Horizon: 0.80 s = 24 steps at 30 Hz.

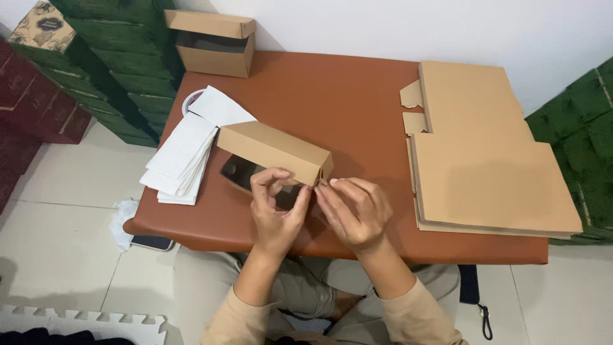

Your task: The person assembles a flat cardboard piece into a box by folding the side flaps and tucking them into slots. They then place a white paper insert inside the box and close the lid. The finished box is stacked with others, and the person begins assembling a second box.

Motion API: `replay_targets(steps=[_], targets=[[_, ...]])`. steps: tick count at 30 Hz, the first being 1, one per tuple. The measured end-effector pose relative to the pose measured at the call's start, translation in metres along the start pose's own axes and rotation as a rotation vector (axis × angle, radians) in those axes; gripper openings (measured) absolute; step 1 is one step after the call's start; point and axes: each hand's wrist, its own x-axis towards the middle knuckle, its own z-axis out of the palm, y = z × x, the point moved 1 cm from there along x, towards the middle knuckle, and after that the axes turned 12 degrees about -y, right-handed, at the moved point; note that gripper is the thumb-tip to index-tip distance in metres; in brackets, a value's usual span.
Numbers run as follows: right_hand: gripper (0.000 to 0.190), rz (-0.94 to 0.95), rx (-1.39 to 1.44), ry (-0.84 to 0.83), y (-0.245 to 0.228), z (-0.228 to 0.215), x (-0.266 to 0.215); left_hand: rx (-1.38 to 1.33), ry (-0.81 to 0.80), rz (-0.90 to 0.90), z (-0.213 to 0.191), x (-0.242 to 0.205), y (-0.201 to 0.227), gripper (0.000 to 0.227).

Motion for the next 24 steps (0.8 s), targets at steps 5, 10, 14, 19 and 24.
replay_targets(steps=[5,10,14,19,24], targets=[[0.008,0.206,0.129,0.057,-0.003,0.005,0.004,0.034,-0.015,0.046,0.008,0.005,0.0,0.038],[0.008,0.356,0.26,0.069,-0.005,0.006,0.006,0.18,-0.008,0.073,0.013,0.007,0.008,0.038],[0.011,0.398,0.298,0.043,-0.005,0.004,0.007,0.149,0.035,0.09,0.013,0.006,0.005,0.039],[0.008,0.196,0.061,0.11,-0.009,0.005,0.012,0.394,0.088,0.25,0.019,-0.002,-0.011,0.036],[0.008,0.07,0.0,0.098,-0.006,0.001,0.016,0.246,0.085,0.194,0.02,0.0,-0.003,0.038]])
